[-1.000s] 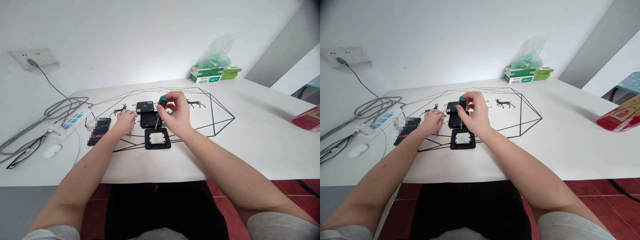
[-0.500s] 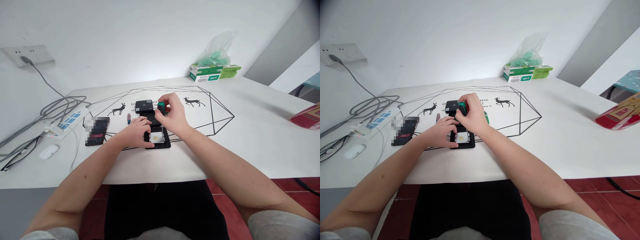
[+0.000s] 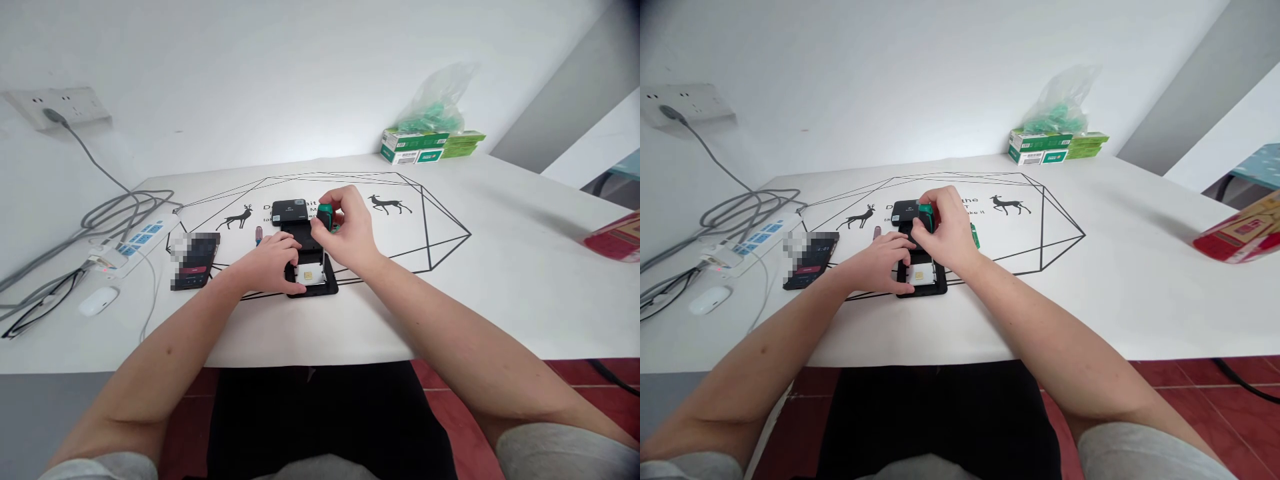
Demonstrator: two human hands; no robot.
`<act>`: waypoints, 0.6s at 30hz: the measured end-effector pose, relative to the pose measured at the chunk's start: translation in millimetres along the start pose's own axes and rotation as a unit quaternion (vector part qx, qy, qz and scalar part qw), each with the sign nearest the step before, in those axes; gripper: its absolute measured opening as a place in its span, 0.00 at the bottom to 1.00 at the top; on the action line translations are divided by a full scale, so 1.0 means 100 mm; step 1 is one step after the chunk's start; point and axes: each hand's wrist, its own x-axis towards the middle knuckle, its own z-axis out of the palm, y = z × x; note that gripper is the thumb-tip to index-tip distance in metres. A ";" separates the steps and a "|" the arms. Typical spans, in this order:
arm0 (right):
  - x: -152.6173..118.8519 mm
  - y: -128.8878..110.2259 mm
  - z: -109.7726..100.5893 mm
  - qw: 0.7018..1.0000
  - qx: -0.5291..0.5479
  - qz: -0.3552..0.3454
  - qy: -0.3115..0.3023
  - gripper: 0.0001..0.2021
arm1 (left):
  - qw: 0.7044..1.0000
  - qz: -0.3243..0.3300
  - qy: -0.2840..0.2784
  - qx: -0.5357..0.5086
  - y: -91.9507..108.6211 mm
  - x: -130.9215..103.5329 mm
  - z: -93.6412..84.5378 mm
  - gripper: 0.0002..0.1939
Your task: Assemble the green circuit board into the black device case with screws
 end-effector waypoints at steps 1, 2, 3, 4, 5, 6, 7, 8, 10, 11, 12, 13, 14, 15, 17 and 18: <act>0.00 0.00 0.00 1.000 0.000 -0.002 0.000 0.12 | 1.000 0.001 -0.003 -0.004 -0.01 0.00 0.00 0.23; 0.00 0.00 0.00 1.000 0.001 -0.003 0.000 0.12 | 1.000 0.001 -0.006 -0.009 -0.01 0.00 0.00 0.23; 0.00 0.01 0.00 1.000 0.000 -0.002 -0.001 0.12 | 1.000 0.002 -0.008 -0.014 -0.02 0.00 0.00 0.23; 0.00 0.01 0.00 1.000 0.000 0.000 -0.002 0.12 | 1.000 0.001 -0.009 -0.020 -0.03 0.00 0.01 0.23; 0.00 0.01 0.00 1.000 0.000 0.002 -0.002 0.12 | 1.000 0.000 -0.009 -0.023 -0.03 0.00 0.01 0.23; 0.00 0.01 0.00 1.000 -0.001 0.004 -0.003 0.12 | 1.000 -0.001 -0.008 -0.026 -0.04 0.00 0.02 0.23; 0.00 0.01 0.00 1.000 -0.002 0.006 -0.004 0.12 | 1.000 -0.002 -0.007 -0.028 -0.04 0.00 0.02 0.23; 0.00 0.01 0.00 1.000 -0.004 0.007 -0.005 0.12 | 1.000 -0.004 -0.008 -0.029 -0.04 0.00 0.02 0.23; 0.00 0.00 0.00 1.000 -0.006 0.005 -0.007 0.12 | 0.999 -0.007 -0.010 -0.029 -0.04 0.00 0.02 0.24; 0.00 -0.01 0.00 1.000 -0.007 0.003 -0.008 0.12 | 0.999 -0.009 -0.013 -0.028 -0.04 0.00 0.02 0.24; 0.00 -0.01 -0.01 1.000 -0.008 0.000 -0.009 0.11 | 0.999 -0.010 -0.016 -0.028 -0.03 0.00 0.01 0.24; 0.00 -0.01 -0.01 1.000 -0.008 -0.003 -0.010 0.11 | 0.999 -0.010 -0.017 -0.027 -0.03 0.00 0.01 0.24; 0.00 -0.01 -0.01 1.000 -0.008 -0.005 -0.010 0.11 | 0.999 -0.011 -0.019 -0.027 -0.03 0.00 0.00 0.24; 0.00 -0.01 -0.01 1.000 -0.008 -0.005 -0.010 0.12 | 0.999 -0.011 -0.021 -0.028 -0.02 0.00 0.00 0.24; 0.00 -0.01 -0.01 1.000 -0.009 0.002 -0.011 0.12 | 0.999 -0.012 -0.022 -0.031 -0.02 0.00 -0.01 0.24; 0.00 0.00 -0.01 1.000 -0.008 0.007 -0.011 0.12 | 0.999 -0.013 -0.023 -0.034 -0.02 0.00 -0.01 0.24</act>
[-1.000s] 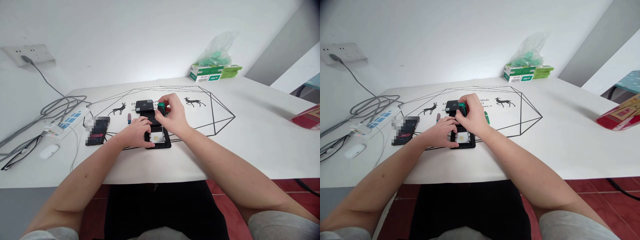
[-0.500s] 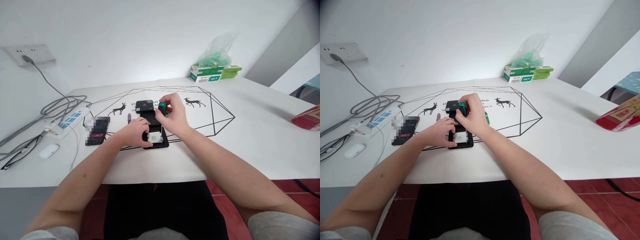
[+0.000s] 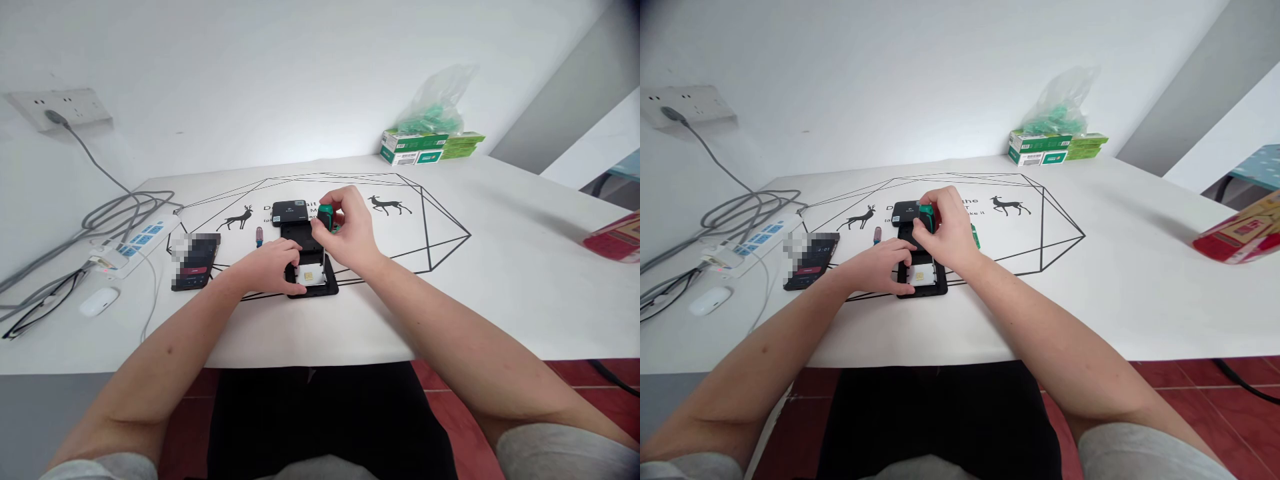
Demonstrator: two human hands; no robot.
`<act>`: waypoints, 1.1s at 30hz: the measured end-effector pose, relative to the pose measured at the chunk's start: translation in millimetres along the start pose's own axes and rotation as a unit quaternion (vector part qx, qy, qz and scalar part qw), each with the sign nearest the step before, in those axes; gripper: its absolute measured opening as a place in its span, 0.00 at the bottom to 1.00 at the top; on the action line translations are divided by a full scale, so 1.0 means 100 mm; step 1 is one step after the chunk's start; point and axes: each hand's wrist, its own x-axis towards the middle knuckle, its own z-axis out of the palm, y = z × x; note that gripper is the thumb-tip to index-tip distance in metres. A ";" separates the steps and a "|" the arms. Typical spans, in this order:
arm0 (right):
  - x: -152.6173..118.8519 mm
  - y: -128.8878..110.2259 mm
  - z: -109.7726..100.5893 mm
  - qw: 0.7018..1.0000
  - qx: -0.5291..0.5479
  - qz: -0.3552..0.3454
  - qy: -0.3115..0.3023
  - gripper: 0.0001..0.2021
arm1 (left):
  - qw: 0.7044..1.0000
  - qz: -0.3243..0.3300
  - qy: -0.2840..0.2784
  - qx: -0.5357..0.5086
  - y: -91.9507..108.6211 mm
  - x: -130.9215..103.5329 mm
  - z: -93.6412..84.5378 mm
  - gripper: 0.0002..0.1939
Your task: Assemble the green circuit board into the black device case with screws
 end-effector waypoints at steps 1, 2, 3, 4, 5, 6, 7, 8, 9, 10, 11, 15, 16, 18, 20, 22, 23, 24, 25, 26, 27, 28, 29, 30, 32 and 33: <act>0.00 0.00 0.00 1.000 0.001 0.003 -0.001 0.12 | 1.000 0.000 0.001 -0.002 0.00 0.00 0.00 0.24; 0.00 0.01 0.00 1.000 0.002 0.005 -0.002 0.12 | 1.000 0.000 0.002 -0.004 0.00 0.00 0.00 0.24; 0.00 0.01 0.00 1.000 0.004 0.005 -0.002 0.12 | 1.000 0.001 0.005 -0.006 0.00 0.00 0.00 0.24; 0.00 0.01 0.00 1.000 0.005 0.005 -0.003 0.12 | 1.000 0.003 0.006 -0.008 0.00 0.00 0.01 0.24; 0.00 0.01 0.00 1.000 0.007 0.005 -0.005 0.12 | 1.000 0.004 0.007 -0.010 0.00 0.00 0.01 0.23; 0.00 0.01 0.00 1.000 0.012 0.007 -0.009 0.12 | 1.000 0.004 0.007 -0.011 0.00 0.00 0.01 0.23; 0.00 0.00 0.00 1.000 0.022 0.010 -0.015 0.12 | 1.000 0.003 0.005 -0.011 0.00 0.00 0.01 0.23; 0.01 0.00 -0.01 0.999 0.040 0.018 -0.024 0.12 | 1.000 0.001 0.002 -0.011 0.00 0.00 0.00 0.23; 0.02 -0.01 -0.01 0.997 0.065 0.028 -0.034 0.11 | 1.000 0.000 -0.001 -0.009 -0.01 0.00 0.00 0.23; 0.03 0.00 -0.02 0.993 0.097 0.042 -0.045 0.12 | 1.000 -0.002 -0.003 -0.007 -0.01 0.00 0.00 0.23; 0.05 0.00 -0.03 0.988 0.133 0.058 -0.056 0.13 | 1.000 -0.003 -0.005 -0.004 -0.01 0.00 0.00 0.23; 0.15 0.05 -0.11 0.951 0.266 0.101 -0.119 0.20 | 1.000 0.000 -0.007 0.003 -0.03 0.01 0.01 0.24; 0.18 0.06 -0.15 0.940 0.291 0.107 -0.142 0.21 | 1.000 0.002 -0.006 0.003 -0.04 0.01 0.02 0.23; 0.22 0.08 -0.23 0.910 0.340 0.125 -0.200 0.20 | 1.000 0.009 0.001 0.002 -0.05 0.01 0.03 0.23; 0.24 0.09 -0.30 0.869 0.388 0.156 -0.264 0.19 | 1.000 0.016 0.009 0.002 -0.06 0.01 0.03 0.23; 0.25 0.11 -0.34 0.833 0.424 0.187 -0.303 0.18 | 1.000 0.019 0.013 0.001 -0.06 0.01 0.03 0.23; 0.25 0.12 -0.35 0.824 0.432 0.197 -0.308 0.18 | 1.000 0.021 0.014 0.001 -0.06 0.01 0.03 0.23; 0.25 0.14 -0.35 0.826 0.432 0.199 -0.304 0.19 | 1.000 0.022 0.013 0.002 -0.06 0.01 0.03 0.23; 0.25 0.17 -0.35 0.836 0.421 0.192 -0.296 0.19 | 1.000 0.023 0.012 0.003 -0.05 0.01 0.03 0.23; 0.25 0.20 -0.35 0.852 0.403 0.178 -0.282 0.18 | 1.000 0.023 0.011 0.005 -0.05 0.01 0.02 0.23; 0.26 0.23 -0.34 0.871 0.378 0.160 -0.268 0.18 | 1.000 0.022 0.011 0.006 -0.04 0.01 0.02 0.23; 0.28 0.25 -0.34 0.889 0.354 0.139 -0.255 0.18 | 1.000 0.021 0.011 0.006 -0.04 0.00 0.02 0.23; 0.29 0.27 -0.34 0.904 0.331 0.119 -0.242 0.18 | 1.000 0.020 0.011 0.005 -0.04 0.00 0.02 0.22; 0.30 0.28 -0.35 0.915 0.313 0.102 -0.233 0.18 | 1.000 0.020 0.010 0.003 -0.04 0.00 0.02 0.22; 0.31 0.26 -0.36 0.927 0.289 0.081 -0.224 0.19 | 1.000 0.018 0.008 0.001 -0.04 0.00 0.03 0.23; 0.31 0.24 -0.36 0.930 0.283 0.081 -0.222 0.19 | 1.000 0.018 0.009 0.002 -0.04 0.00 0.03 0.23</act>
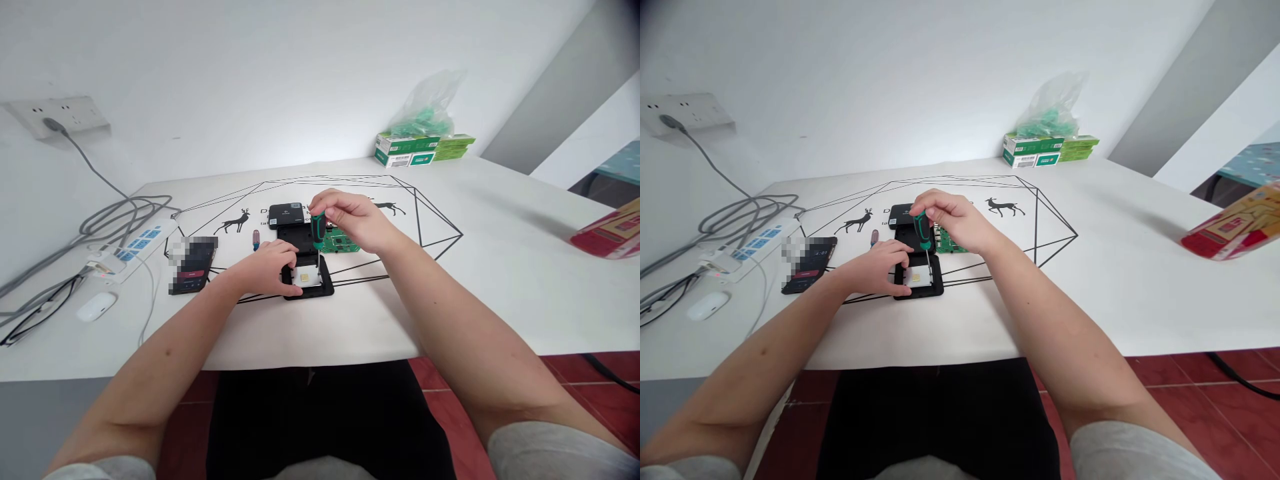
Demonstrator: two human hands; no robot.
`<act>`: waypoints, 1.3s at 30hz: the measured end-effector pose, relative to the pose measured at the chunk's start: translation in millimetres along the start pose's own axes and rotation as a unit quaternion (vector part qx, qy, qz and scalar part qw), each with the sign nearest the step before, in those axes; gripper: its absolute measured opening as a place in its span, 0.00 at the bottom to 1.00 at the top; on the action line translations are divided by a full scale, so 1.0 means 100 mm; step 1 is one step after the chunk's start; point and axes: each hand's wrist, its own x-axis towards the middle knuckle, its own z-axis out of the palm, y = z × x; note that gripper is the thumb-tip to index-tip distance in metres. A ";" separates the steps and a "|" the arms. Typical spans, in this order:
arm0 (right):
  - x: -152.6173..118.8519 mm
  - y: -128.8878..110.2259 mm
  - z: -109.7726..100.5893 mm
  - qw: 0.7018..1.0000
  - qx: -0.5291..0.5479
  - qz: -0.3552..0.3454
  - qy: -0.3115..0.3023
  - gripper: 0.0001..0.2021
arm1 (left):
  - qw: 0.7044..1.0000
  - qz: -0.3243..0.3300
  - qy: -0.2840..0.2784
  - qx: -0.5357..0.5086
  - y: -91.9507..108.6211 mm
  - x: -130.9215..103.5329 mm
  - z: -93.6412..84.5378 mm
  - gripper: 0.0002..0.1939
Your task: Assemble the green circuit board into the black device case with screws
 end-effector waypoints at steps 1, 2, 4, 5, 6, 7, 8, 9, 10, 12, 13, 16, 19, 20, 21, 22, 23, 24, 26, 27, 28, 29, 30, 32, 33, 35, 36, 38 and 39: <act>-0.01 -0.02 0.01 1.000 0.001 0.006 0.006 0.19 | 1.000 -0.001 0.002 0.003 0.00 0.00 0.00 0.22; -0.01 -0.03 0.03 1.000 0.008 0.016 0.014 0.19 | 1.000 -0.001 0.005 0.006 -0.01 0.00 0.01 0.22; -0.03 -0.04 0.07 0.998 0.035 0.033 0.033 0.20 | 1.000 0.002 0.009 0.010 -0.01 0.00 0.01 0.23; -0.03 -0.05 0.09 0.997 0.049 0.039 0.040 0.21 | 1.000 0.003 0.009 0.011 -0.01 0.00 0.02 0.23; -0.04 -0.05 0.11 0.996 0.060 0.041 0.043 0.21 | 1.000 0.004 0.008 0.010 -0.01 0.00 0.02 0.23; -0.04 -0.06 0.11 0.996 0.070 0.043 0.040 0.20 | 1.000 0.005 0.007 0.010 -0.02 0.00 0.02 0.23; -0.04 -0.06 0.12 0.995 0.078 0.047 0.030 0.18 | 1.000 0.005 0.006 0.009 -0.02 0.00 0.02 0.23; -0.05 -0.08 0.12 0.995 0.088 0.052 0.015 0.17 | 1.000 0.004 0.005 0.009 -0.02 0.00 0.02 0.23; -0.05 -0.09 0.12 0.993 0.099 0.060 -0.001 0.17 | 1.000 0.004 0.005 0.009 -0.02 0.00 0.02 0.23; -0.05 -0.12 0.11 0.990 0.116 0.079 -0.023 0.16 | 1.000 0.003 0.005 0.009 -0.02 0.00 0.01 0.23; -0.05 -0.13 0.11 0.989 0.118 0.088 -0.028 0.15 | 1.000 0.003 0.005 0.009 -0.02 0.00 0.01 0.23; -0.04 -0.11 0.10 0.994 0.074 0.077 -0.021 0.11 | 1.000 0.007 0.007 0.009 -0.01 0.00 0.01 0.22; -0.02 -0.06 0.08 1.000 -0.019 0.015 -0.008 0.11 | 1.000 0.009 0.006 0.008 0.00 0.01 0.01 0.23; -0.02 -0.04 0.08 0.999 -0.041 -0.001 -0.007 0.11 | 1.000 0.009 0.004 0.008 0.00 0.01 0.01 0.23; -0.02 -0.03 0.07 0.999 -0.052 -0.011 -0.005 0.11 | 1.000 0.008 0.003 0.008 0.00 0.01 0.01 0.22; -0.02 -0.03 0.08 0.998 -0.054 -0.017 0.000 0.11 | 1.000 0.008 0.003 0.007 -0.01 0.01 0.01 0.22; -0.02 -0.04 0.09 0.999 -0.050 -0.020 0.007 0.10 | 1.000 0.009 0.003 0.006 -0.01 0.01 0.01 0.22; -0.03 -0.05 0.10 0.999 -0.042 -0.022 0.015 0.09 | 1.000 0.009 0.003 0.005 -0.01 0.00 0.01 0.22; -0.04 -0.07 0.13 0.999 -0.017 -0.012 0.026 0.08 | 1.000 0.010 0.003 0.004 -0.01 0.00 0.01 0.23; -0.05 -0.08 0.15 1.000 -0.001 -0.002 0.029 0.10 | 1.000 0.010 0.003 0.006 -0.01 0.00 0.01 0.23; -0.05 -0.08 0.17 0.999 0.015 0.009 0.031 0.13 | 1.000 0.011 0.002 0.009 -0.01 0.00 0.01 0.22; -0.05 -0.08 0.19 0.999 0.030 0.019 0.035 0.17 | 1.000 0.012 0.002 0.012 -0.01 0.00 0.01 0.22; -0.05 -0.08 0.22 0.998 0.044 0.028 0.039 0.20 | 1.000 0.012 0.003 0.015 -0.01 0.00 0.00 0.22; -0.06 -0.08 0.25 0.996 0.066 0.041 0.044 0.22 | 1.000 0.012 0.003 0.018 0.00 0.00 0.01 0.22; -0.06 -0.08 0.27 0.995 0.076 0.047 0.043 0.21 | 1.000 0.012 0.002 0.017 0.00 0.00 0.01 0.22; -0.07 -0.10 0.27 0.993 0.095 0.058 0.032 0.17 | 1.000 0.013 0.001 0.014 0.00 0.00 0.01 0.22; -0.07 -0.12 0.27 0.993 0.099 0.062 0.026 0.14 | 1.000 0.013 0.000 0.012 0.00 0.00 0.01 0.22; -0.07 -0.14 0.25 0.995 0.077 0.061 0.015 0.10 | 1.000 0.013 -0.002 0.013 0.00 0.00 0.00 0.21; -0.07 -0.14 0.23 0.997 0.050 0.052 0.014 0.10 | 1.000 0.013 -0.003 0.014 0.01 0.00 0.00 0.21</act>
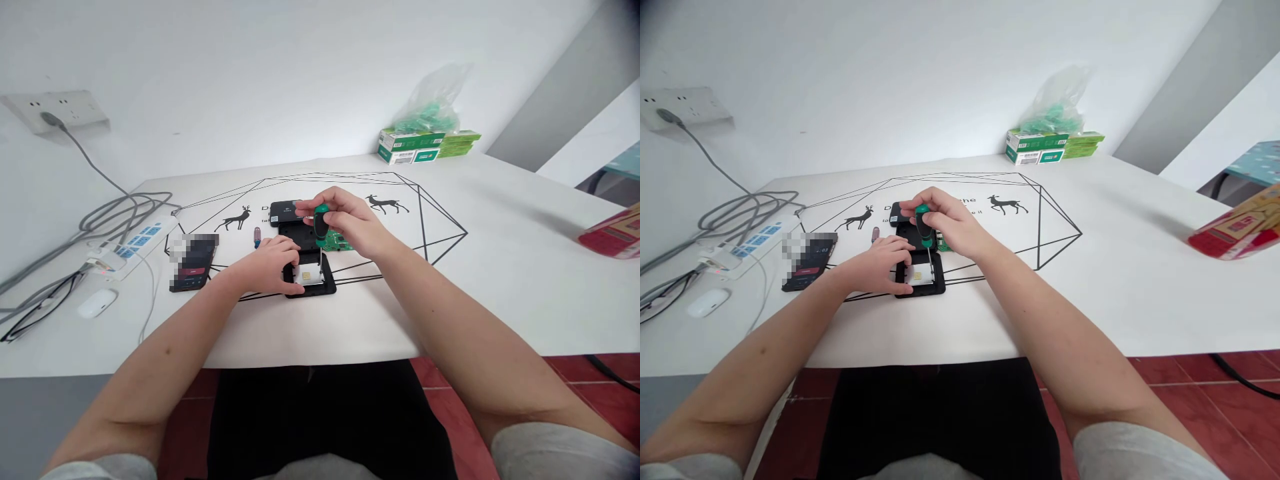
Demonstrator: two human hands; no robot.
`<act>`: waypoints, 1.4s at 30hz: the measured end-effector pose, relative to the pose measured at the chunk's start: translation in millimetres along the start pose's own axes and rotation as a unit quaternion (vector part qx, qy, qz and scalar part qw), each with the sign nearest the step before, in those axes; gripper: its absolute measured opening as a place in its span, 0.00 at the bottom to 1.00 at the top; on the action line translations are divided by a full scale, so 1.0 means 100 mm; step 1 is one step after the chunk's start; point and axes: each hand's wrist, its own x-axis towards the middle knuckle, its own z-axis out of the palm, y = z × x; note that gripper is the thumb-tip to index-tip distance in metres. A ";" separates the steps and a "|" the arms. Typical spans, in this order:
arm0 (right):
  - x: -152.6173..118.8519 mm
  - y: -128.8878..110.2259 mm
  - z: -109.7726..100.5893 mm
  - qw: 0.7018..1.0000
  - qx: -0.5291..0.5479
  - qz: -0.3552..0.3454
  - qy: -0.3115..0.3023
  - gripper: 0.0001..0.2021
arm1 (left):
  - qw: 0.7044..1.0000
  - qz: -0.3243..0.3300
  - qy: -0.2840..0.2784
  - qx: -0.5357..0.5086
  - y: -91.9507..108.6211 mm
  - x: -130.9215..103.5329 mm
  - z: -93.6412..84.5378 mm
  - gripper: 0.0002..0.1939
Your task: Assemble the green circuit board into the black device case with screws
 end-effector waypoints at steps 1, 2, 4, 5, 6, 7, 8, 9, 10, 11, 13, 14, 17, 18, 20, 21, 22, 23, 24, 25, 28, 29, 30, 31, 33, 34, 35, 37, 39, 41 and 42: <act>0.00 0.00 -0.02 0.999 -0.035 -0.014 0.004 0.11 | 1.000 0.000 0.000 0.001 0.00 0.00 0.00 0.22; 0.01 0.01 -0.04 0.997 -0.071 -0.033 0.010 0.12 | 1.000 0.001 0.000 0.002 0.00 0.00 0.00 0.22; 0.03 0.04 -0.07 0.989 -0.125 -0.070 0.025 0.13 | 1.000 -0.001 0.001 0.001 0.01 0.00 -0.01 0.22; 0.04 0.06 -0.08 0.986 -0.138 -0.085 0.035 0.13 | 1.000 -0.002 0.002 0.000 0.01 0.00 0.00 0.22; 0.04 0.07 -0.08 0.984 -0.144 -0.096 0.043 0.13 | 1.000 -0.004 0.002 -0.001 0.01 0.00 0.00 0.22; 0.05 0.08 -0.08 0.983 -0.142 -0.101 0.050 0.12 | 1.000 -0.006 0.002 -0.002 0.01 0.00 0.00 0.21; 0.05 0.08 -0.07 0.984 -0.134 -0.100 0.056 0.10 | 1.000 -0.008 0.001 -0.002 0.01 0.00 0.00 0.21; 0.05 0.08 -0.06 0.986 -0.121 -0.093 0.060 0.08 | 1.000 -0.010 0.000 -0.002 0.00 0.00 0.01 0.21; 0.04 0.07 -0.05 0.989 -0.105 -0.080 0.063 0.05 | 1.000 -0.010 -0.001 -0.002 0.00 0.00 0.01 0.21; 0.04 0.06 -0.04 0.992 -0.090 -0.065 0.067 0.03 | 1.000 -0.010 -0.001 -0.001 0.00 0.00 0.01 0.21; 0.04 0.06 -0.01 0.994 -0.067 -0.035 0.080 0.13 | 1.000 -0.007 -0.001 0.002 0.00 0.00 0.01 0.21; 0.03 0.06 0.01 0.994 -0.060 -0.025 0.088 0.18 | 1.000 -0.005 0.000 0.003 0.00 0.00 0.01 0.21; 0.04 0.09 0.04 0.994 -0.034 -0.004 0.103 0.26 | 1.000 0.000 0.002 0.004 -0.01 0.00 0.01 0.21; 0.03 0.10 0.05 0.995 -0.021 0.002 0.098 0.25 | 1.000 0.001 0.003 0.004 -0.01 -0.01 0.01 0.21; 0.03 0.10 0.04 0.997 -0.002 0.010 0.074 0.19 | 1.000 0.002 0.004 0.005 -0.01 -0.01 0.01 0.21; 0.02 0.10 0.03 0.998 -0.001 0.010 0.061 0.15 | 1.000 0.003 0.004 0.006 -0.01 0.00 0.02 0.21; 0.02 0.10 0.02 0.999 -0.010 0.005 0.052 0.11 | 1.000 0.003 0.004 0.006 -0.02 0.00 0.02 0.21; 0.02 0.09 0.01 0.998 -0.029 -0.007 0.048 0.07 | 1.000 0.002 0.004 0.005 -0.02 0.00 0.02 0.21; 0.02 0.09 0.00 0.997 -0.057 -0.024 0.048 0.06 | 1.000 0.001 0.005 0.003 -0.02 0.00 0.02 0.21; 0.03 0.09 -0.02 0.993 -0.090 -0.046 0.054 0.07 | 1.000 0.000 0.007 0.002 -0.02 0.00 0.02 0.21; 0.04 0.12 -0.05 0.979 -0.161 -0.099 0.079 0.13 | 1.000 -0.002 0.007 -0.003 -0.01 0.00 0.02 0.21; 0.05 0.13 -0.06 0.976 -0.168 -0.106 0.087 0.13 | 1.000 -0.003 0.006 -0.004 -0.01 0.00 0.02 0.21; 0.05 0.13 -0.06 0.975 -0.170 -0.109 0.092 0.14 | 1.000 -0.004 0.004 -0.003 -0.01 0.00 0.01 0.22; 0.06 0.13 -0.06 0.975 -0.168 -0.109 0.096 0.13 | 1.000 -0.005 0.003 -0.002 -0.01 0.00 0.01 0.22; 0.06 0.13 -0.05 0.978 -0.155 -0.097 0.102 0.09 | 1.000 -0.006 0.001 -0.001 -0.01 0.00 0.01 0.22; 0.05 0.12 -0.04 0.980 -0.144 -0.086 0.107 0.06 | 1.000 -0.007 0.001 -0.001 -0.01 -0.01 0.01 0.22; 0.05 0.11 -0.03 0.982 -0.130 -0.073 0.115 0.04 | 1.000 -0.006 0.001 -0.003 -0.01 -0.01 0.01 0.21; 0.04 0.09 0.00 0.986 -0.099 -0.046 0.126 0.11 | 1.000 -0.004 0.002 -0.007 -0.02 0.00 0.02 0.21; 0.04 0.08 0.04 0.990 -0.070 -0.021 0.123 0.21 | 1.000 -0.003 0.004 -0.008 -0.02 0.00 0.02 0.21; 0.02 0.06 0.06 0.994 -0.035 0.007 0.104 0.25 | 1.000 -0.005 0.003 -0.004 -0.02 0.00 0.02 0.21; 0.02 0.06 0.07 0.995 -0.018 0.018 0.092 0.25 | 1.000 -0.006 0.001 -0.001 -0.02 0.00 0.01 0.21</act>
